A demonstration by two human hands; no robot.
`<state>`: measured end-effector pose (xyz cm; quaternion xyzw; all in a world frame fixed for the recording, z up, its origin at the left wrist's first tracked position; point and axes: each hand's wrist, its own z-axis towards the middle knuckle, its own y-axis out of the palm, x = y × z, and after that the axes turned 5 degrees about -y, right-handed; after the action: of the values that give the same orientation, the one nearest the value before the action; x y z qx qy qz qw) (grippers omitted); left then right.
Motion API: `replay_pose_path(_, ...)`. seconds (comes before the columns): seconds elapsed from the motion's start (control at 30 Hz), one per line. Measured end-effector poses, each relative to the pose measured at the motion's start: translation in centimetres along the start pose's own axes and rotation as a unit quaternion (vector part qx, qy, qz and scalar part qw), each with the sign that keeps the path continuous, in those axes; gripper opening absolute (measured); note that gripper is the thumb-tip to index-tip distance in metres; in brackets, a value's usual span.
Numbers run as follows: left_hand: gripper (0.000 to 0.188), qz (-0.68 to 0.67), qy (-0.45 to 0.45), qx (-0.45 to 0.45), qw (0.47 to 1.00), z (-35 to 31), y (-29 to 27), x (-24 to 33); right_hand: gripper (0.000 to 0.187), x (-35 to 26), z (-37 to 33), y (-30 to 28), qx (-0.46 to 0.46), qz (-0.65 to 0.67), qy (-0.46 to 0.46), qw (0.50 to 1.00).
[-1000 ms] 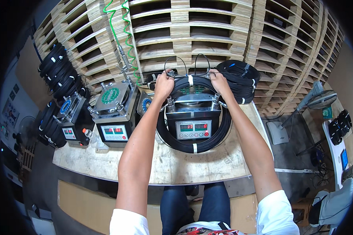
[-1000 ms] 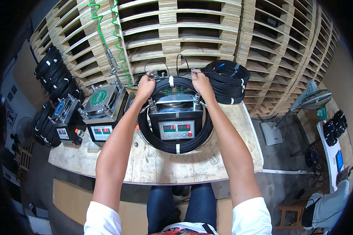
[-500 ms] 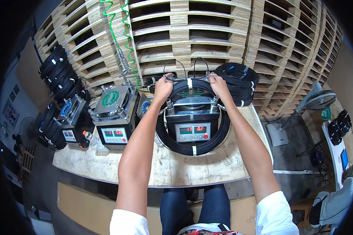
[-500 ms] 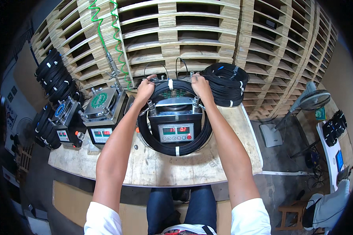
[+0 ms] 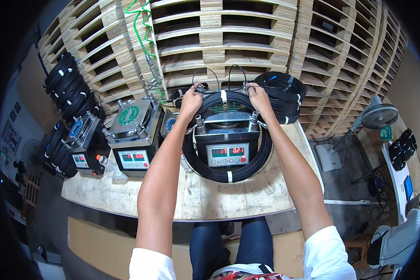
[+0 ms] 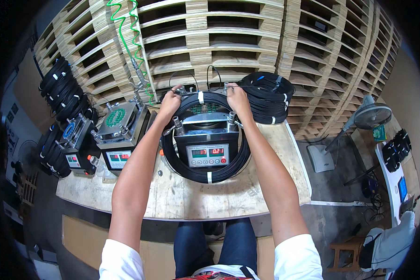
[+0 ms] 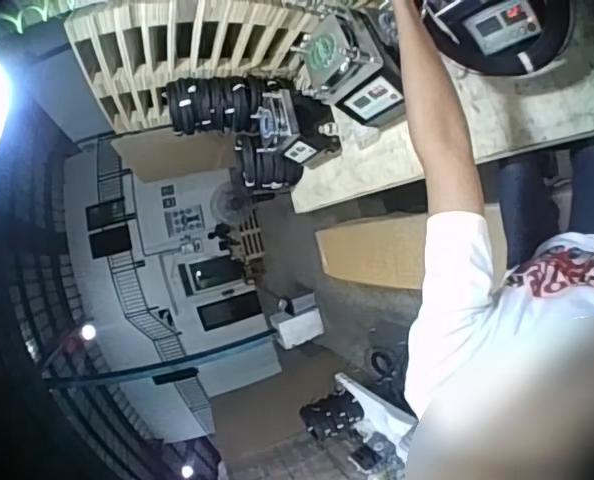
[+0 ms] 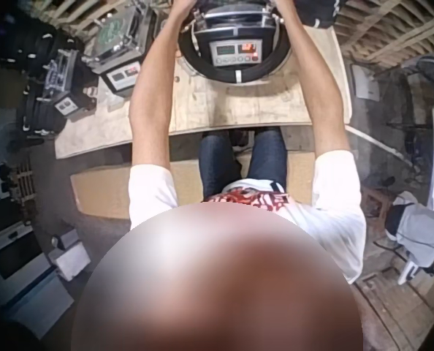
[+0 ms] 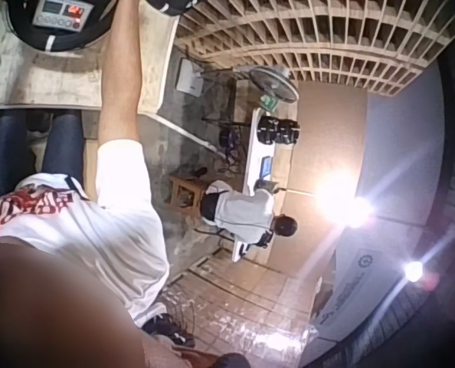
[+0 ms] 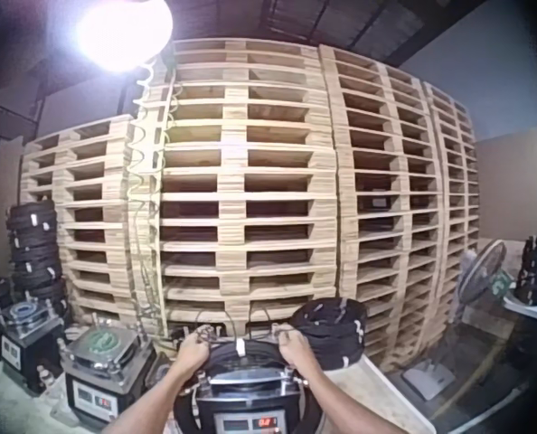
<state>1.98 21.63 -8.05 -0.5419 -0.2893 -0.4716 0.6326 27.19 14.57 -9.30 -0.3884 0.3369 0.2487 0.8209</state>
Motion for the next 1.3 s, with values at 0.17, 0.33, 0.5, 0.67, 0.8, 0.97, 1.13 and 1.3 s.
replay_pose_path(0.17,0.049,0.015,-0.005,-0.005,1.0,-0.3,-0.3,0.1,0.038,-1.1,-0.7,-0.2,0.001,-0.01,-0.003,1.0)
replay_pose_path(0.33,0.047,0.048,-0.01,0.019,0.999,0.0,-0.1,-0.1,0.037,0.3,0.0,0.1,0.004,0.001,-0.058,0.998)
replay_pose_path(0.5,0.047,0.078,-0.015,0.032,0.996,0.4,0.3,-0.6,0.038,0.7,0.1,0.4,0.017,0.014,-0.067,0.998)
replay_pose_path(0.67,0.049,0.059,0.016,0.042,0.997,-0.4,0.0,0.1,0.038,-0.4,-0.5,0.3,0.029,-0.046,-0.011,0.998)
replay_pose_path(0.8,0.049,0.07,0.016,0.048,0.996,-0.5,0.1,0.6,0.039,-0.7,-0.4,-0.1,0.014,-0.025,-0.003,1.0)
replay_pose_path(0.97,0.046,0.069,-0.01,0.028,0.997,0.0,0.2,0.0,0.039,-0.5,-0.4,0.1,0.015,-0.025,0.005,1.0)
replay_pose_path(1.13,0.046,0.089,-0.049,0.028,0.994,0.6,0.1,-0.7,0.04,-0.4,-0.4,0.3,0.01,0.001,-0.017,1.0)
replay_pose_path(1.3,0.049,0.092,-0.042,0.024,0.995,0.9,0.6,-0.7,0.04,0.0,-0.3,-0.2,0.024,-0.009,-0.033,0.999)
